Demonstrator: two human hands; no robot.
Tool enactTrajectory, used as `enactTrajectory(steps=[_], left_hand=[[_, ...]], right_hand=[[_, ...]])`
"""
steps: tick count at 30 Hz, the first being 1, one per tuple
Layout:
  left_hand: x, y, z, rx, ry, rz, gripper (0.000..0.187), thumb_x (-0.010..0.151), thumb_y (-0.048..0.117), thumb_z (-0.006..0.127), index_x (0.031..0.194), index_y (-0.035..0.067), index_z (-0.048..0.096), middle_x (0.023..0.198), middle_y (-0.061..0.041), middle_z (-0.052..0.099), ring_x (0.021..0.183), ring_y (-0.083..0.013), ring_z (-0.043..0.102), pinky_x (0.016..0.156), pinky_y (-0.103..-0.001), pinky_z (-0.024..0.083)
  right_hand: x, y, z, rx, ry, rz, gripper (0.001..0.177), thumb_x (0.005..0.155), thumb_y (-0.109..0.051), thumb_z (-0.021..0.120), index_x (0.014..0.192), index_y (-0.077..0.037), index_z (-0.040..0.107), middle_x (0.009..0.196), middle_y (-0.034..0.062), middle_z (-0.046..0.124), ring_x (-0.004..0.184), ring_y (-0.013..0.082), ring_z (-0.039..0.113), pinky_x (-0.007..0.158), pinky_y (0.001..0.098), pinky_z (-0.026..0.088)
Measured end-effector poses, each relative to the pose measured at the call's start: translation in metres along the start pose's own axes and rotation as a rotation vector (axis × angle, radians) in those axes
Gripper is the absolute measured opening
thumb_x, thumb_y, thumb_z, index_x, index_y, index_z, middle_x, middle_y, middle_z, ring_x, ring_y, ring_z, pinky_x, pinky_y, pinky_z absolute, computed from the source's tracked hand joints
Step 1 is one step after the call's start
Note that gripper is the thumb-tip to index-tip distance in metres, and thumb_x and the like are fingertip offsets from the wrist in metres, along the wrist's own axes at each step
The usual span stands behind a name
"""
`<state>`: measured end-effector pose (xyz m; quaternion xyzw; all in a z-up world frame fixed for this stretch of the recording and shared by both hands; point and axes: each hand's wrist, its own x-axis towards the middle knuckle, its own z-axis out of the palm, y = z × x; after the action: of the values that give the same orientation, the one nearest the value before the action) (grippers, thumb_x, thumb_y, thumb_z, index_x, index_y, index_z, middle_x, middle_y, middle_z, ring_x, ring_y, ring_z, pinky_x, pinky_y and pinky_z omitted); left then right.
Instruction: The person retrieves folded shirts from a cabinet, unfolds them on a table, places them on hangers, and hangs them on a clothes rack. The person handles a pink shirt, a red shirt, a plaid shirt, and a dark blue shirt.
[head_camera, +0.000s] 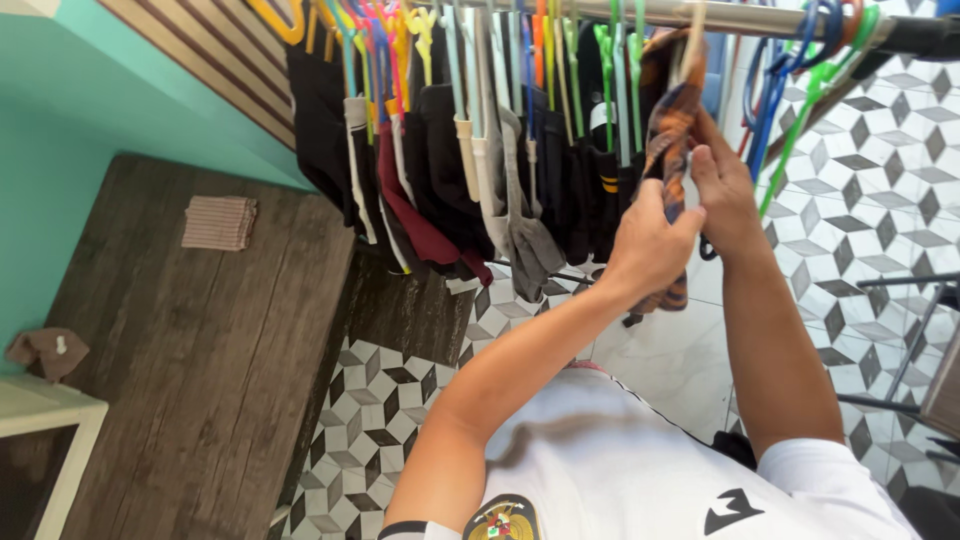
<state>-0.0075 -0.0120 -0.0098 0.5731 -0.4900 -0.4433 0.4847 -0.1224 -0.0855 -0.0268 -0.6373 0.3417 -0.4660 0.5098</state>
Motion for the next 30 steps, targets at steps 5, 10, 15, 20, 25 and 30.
enactTrajectory(steps=[5,10,15,20,25,30], left_hand=[[0.028,-0.017,0.006,0.017,0.000,-0.150,0.038,0.091,0.031,0.062,0.107,-0.003,0.054,0.095,-0.022,0.068,0.089,-0.0359,0.069,0.080,-0.045,0.053],[0.030,-0.030,0.002,0.056,0.009,-0.083,0.040,0.091,0.031,0.064,0.108,-0.004,0.053,0.100,-0.023,0.067,0.093,-0.0370,0.068,0.082,-0.045,0.053],[0.021,-0.042,0.001,0.134,0.010,0.106,0.050,0.086,0.022,0.072,0.122,-0.005,0.051,0.120,-0.025,0.059,0.113,-0.0387,0.060,0.095,-0.044,0.049],[-0.005,-0.039,-0.018,0.208,-0.059,0.166,0.070,0.081,0.010,0.070,0.145,-0.003,0.043,0.123,-0.025,0.054,0.118,-0.0398,0.052,0.101,-0.045,0.044],[-0.035,-0.044,-0.041,0.171,-0.031,0.406,0.070,0.086,0.006,0.068,0.150,-0.002,0.038,0.134,-0.024,0.052,0.125,-0.0398,0.052,0.109,-0.044,0.043],[-0.079,-0.083,-0.079,0.174,-0.123,0.331,0.065,0.086,0.005,0.069,0.147,0.002,0.045,0.133,-0.019,0.058,0.126,-0.0367,0.054,0.110,-0.043,0.044]], right_hand=[[0.002,0.014,-0.009,-0.098,-0.024,0.023,0.054,0.116,-0.032,0.044,0.158,0.001,0.040,0.157,0.0152,0.050,0.146,0.0241,0.047,0.121,0.0349,0.035],[-0.014,0.007,-0.003,-0.449,0.262,-0.215,0.032,0.108,-0.021,0.064,0.135,-0.004,0.063,0.140,0.0130,0.063,0.128,0.0248,0.060,0.108,0.0350,0.048],[-0.025,-0.012,0.003,-0.885,0.436,-0.362,0.028,0.099,-0.008,0.081,0.125,-0.008,0.071,0.137,0.0104,0.062,0.125,0.0286,0.052,0.108,0.0392,0.045],[-0.036,-0.024,0.004,-1.224,0.420,-0.215,0.046,0.084,-0.014,0.089,0.127,-0.009,0.072,0.143,0.0161,0.052,0.131,0.0373,0.040,0.105,0.0497,0.036],[-0.036,-0.019,-0.008,-1.210,0.322,-0.023,0.053,0.084,-0.007,0.084,0.135,-0.008,0.066,0.148,0.0112,0.052,0.131,0.0367,0.044,0.112,0.0458,0.041],[-0.046,-0.018,0.005,-1.139,0.346,0.055,0.068,0.085,0.007,0.070,0.150,-0.007,0.056,0.150,0.0200,0.047,0.127,0.0396,0.049,0.107,0.0448,0.045]])
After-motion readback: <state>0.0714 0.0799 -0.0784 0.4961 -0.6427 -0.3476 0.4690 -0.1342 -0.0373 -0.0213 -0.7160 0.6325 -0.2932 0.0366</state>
